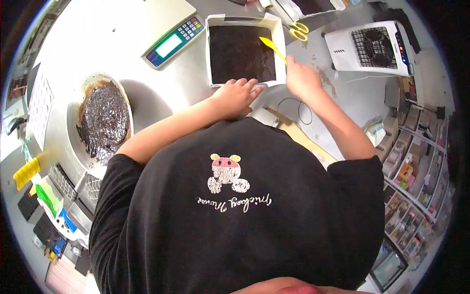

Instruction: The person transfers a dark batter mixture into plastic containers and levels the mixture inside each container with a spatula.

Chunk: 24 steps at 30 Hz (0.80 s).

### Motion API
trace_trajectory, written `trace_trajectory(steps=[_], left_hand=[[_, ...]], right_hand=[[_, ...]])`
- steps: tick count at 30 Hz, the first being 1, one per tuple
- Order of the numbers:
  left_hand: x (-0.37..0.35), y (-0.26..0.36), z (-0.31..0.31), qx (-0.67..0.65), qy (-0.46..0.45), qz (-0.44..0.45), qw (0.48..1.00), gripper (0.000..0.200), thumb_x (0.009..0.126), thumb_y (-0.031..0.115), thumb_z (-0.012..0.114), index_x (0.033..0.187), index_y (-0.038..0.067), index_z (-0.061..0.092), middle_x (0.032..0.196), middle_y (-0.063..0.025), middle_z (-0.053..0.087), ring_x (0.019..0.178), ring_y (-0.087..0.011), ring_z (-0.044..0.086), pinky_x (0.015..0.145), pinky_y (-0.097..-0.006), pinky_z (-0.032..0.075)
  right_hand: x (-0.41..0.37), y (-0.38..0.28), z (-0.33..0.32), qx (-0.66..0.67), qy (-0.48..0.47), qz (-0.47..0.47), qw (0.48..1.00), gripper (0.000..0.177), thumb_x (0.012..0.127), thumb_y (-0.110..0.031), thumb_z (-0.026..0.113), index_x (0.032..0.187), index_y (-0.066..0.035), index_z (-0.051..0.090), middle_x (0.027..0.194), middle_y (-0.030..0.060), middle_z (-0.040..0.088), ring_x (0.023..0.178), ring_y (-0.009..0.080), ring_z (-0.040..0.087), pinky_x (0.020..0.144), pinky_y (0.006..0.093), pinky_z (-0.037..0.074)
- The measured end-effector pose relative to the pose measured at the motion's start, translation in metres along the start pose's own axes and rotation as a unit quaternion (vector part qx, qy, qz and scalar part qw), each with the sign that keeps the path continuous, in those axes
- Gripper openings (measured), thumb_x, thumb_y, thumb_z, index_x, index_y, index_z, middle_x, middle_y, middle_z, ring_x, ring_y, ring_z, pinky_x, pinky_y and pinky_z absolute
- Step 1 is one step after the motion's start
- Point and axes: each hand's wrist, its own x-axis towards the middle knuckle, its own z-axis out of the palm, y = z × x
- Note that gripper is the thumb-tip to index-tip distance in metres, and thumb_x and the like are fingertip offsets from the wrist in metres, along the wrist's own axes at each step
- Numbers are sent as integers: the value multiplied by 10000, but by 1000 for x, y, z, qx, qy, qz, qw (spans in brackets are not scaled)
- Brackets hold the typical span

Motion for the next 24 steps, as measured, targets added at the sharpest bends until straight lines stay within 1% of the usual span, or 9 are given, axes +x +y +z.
trace_trajectory(steps=[4, 7, 11, 14, 16, 19, 21, 22, 24], left_hand=[[-7, -5, 3, 1, 20, 26, 999, 699, 715, 322, 699, 1311, 83, 423, 1310, -163, 421, 1121, -299, 496, 914, -410, 447], [-10, -6, 1, -1, 21, 36, 999, 681, 710, 316, 702, 1298, 90, 443, 1309, -170, 418, 1123, -306, 492, 914, -409, 446], [-11, -9, -3, 2, 14, 43, 999, 671, 709, 318, 703, 1290, 93, 454, 1308, -178, 417, 1120, -310, 494, 917, -408, 445], [-14, -11, -4, 7, 11, 46, 999, 664, 709, 318, 703, 1286, 98, 459, 1307, -172, 423, 1125, -310, 494, 925, -410, 441], [-17, -13, -6, 11, 15, 47, 999, 659, 710, 316, 703, 1283, 100, 461, 1308, -165, 427, 1131, -310, 492, 931, -412, 438], [-27, -19, -18, 13, 54, 61, 997, 570, 745, 293, 680, 1249, 97, 497, 1275, -141, 472, 1146, -302, 486, 944, -404, 429], [-39, -25, -34, -91, 129, 53, 986, 459, 780, 220, 652, 1201, 83, 531, 1232, -129, 513, 1139, -301, 493, 953, -397, 421], [-45, -28, -39, -88, 130, 51, 986, 459, 780, 220, 652, 1201, 83, 531, 1232, -129, 513, 1139, -301, 493, 953, -397, 421], [-56, -36, -47, -189, 219, -35, 957, 364, 762, 142, 634, 1113, 65, 583, 1155, -105, 568, 1087, -291, 521, 928, -407, 426]], right_hand=[[-53, -14, 2, 18, -43, -2, 999, 294, 816, -78, 384, 1096, -50, 469, 841, 209, 632, 808, 379, 621, 689, 491, 474], [-72, -20, -34, 18, -88, 11, 996, 304, 795, -68, 415, 1076, -117, 523, 873, 183, 638, 818, 366, 609, 691, 463, 462], [-62, -4, -56, 32, -45, 21, 998, 289, 762, -104, 466, 1005, -152, 614, 880, 142, 654, 850, 325, 623, 712, 442, 475], [-51, -8, -57, 52, 17, 16, 998, 295, 779, -54, 463, 1031, -132, 595, 906, 159, 643, 854, 344, 607, 726, 441, 466], [-47, -9, -46, 59, 2, 11, 998, 305, 776, -50, 463, 1040, -130, 592, 910, 161, 642, 854, 345, 607, 728, 439, 467], [-50, -1, -39, 55, -20, -7, 998, 317, 765, -65, 463, 1040, -139, 603, 904, 160, 645, 861, 339, 610, 733, 438, 469], [-59, 6, -46, 45, -27, -21, 998, 320, 757, -84, 464, 1031, -149, 616, 895, 157, 649, 868, 331, 615, 735, 439, 469], [-64, 8, -59, 68, -34, -3, 997, 326, 752, -74, 464, 1032, -142, 616, 896, 162, 646, 874, 339, 610, 736, 440, 468], [-71, 17, -67, 90, -36, 9, 995, 331, 748, -64, 463, 1033, -135, 616, 896, 167, 644, 879, 347, 604, 736, 441, 466]])
